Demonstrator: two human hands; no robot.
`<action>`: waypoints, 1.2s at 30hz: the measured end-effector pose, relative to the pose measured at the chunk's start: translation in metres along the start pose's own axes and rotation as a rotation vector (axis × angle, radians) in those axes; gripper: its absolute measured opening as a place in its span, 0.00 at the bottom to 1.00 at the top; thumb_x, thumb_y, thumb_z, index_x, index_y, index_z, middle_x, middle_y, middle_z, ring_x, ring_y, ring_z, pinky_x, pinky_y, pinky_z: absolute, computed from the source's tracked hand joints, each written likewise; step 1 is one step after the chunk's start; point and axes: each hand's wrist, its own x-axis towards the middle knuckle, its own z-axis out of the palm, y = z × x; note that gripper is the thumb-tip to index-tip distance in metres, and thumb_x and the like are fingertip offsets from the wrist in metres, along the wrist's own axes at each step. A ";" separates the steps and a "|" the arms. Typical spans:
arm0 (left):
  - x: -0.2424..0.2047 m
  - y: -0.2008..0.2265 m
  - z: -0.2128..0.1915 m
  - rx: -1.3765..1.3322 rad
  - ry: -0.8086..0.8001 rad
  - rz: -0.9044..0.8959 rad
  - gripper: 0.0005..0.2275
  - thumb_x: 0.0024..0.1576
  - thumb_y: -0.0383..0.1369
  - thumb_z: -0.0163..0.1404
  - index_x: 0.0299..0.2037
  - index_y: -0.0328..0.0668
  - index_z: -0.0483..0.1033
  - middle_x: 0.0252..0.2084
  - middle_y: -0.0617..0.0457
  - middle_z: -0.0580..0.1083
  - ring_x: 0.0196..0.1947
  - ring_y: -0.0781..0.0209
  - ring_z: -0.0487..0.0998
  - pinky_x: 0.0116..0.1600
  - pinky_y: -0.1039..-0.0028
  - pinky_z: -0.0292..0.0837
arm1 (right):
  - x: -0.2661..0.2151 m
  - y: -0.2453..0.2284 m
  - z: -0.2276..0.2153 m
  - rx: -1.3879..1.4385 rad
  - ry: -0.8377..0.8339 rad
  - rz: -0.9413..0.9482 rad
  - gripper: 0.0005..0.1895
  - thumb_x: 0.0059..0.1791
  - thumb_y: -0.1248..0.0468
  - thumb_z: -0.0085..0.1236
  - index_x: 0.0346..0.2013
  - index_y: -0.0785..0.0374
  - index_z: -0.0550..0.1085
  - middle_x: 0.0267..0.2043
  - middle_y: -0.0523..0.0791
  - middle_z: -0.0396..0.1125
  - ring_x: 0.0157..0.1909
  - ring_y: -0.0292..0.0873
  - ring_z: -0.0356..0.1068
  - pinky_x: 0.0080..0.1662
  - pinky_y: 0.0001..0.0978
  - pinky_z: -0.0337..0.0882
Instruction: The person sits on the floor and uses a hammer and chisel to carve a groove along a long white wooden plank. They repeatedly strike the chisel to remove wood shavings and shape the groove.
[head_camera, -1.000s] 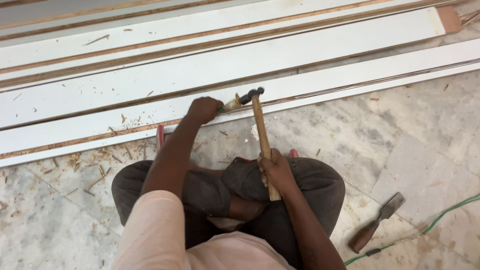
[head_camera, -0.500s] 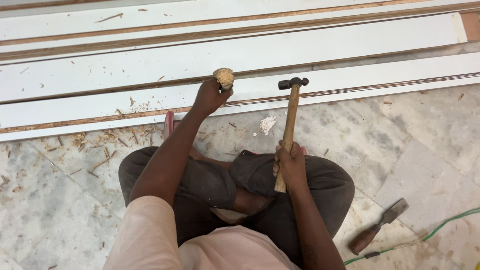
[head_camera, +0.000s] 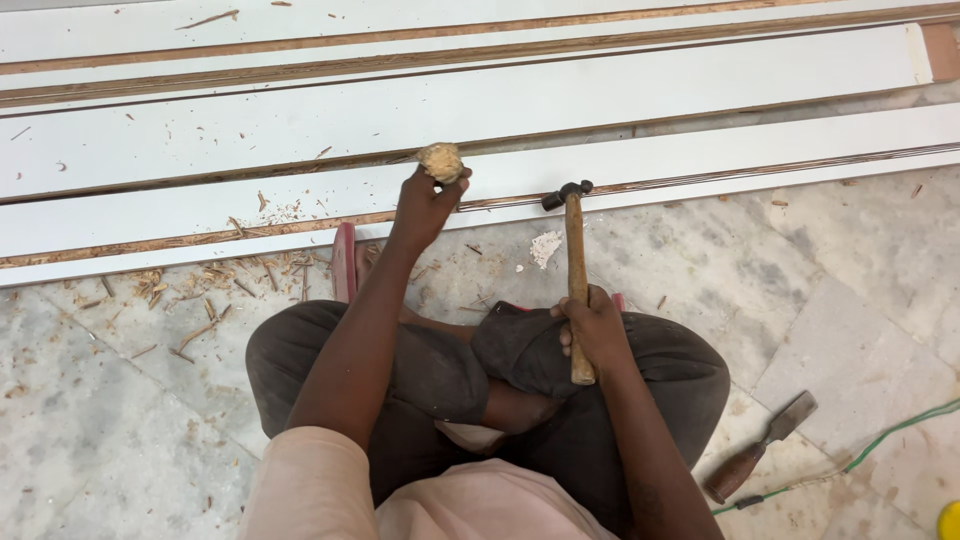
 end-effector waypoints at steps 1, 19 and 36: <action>0.002 0.002 0.001 0.043 -0.008 0.037 0.14 0.61 0.35 0.57 0.51 0.33 0.78 0.43 0.46 0.82 0.42 0.58 0.83 0.46 0.67 0.77 | 0.002 0.001 0.001 -0.003 0.004 0.002 0.15 0.51 0.64 0.51 0.48 0.72 0.66 0.36 0.48 0.72 0.19 0.37 0.64 0.21 0.32 0.67; 0.011 0.030 0.022 0.191 -0.181 0.077 0.16 0.60 0.40 0.56 0.48 0.33 0.76 0.37 0.43 0.81 0.39 0.48 0.83 0.45 0.61 0.75 | -0.006 -0.008 0.015 -0.074 0.047 -0.001 0.16 0.51 0.64 0.49 0.51 0.72 0.66 0.36 0.48 0.72 0.19 0.36 0.65 0.22 0.31 0.67; 0.020 0.014 0.031 0.288 -0.254 0.122 0.17 0.62 0.42 0.53 0.41 0.30 0.77 0.30 0.41 0.77 0.31 0.46 0.81 0.40 0.59 0.74 | -0.009 -0.010 0.015 -0.090 0.055 0.006 0.19 0.51 0.65 0.49 0.54 0.72 0.65 0.36 0.48 0.72 0.20 0.37 0.65 0.22 0.31 0.67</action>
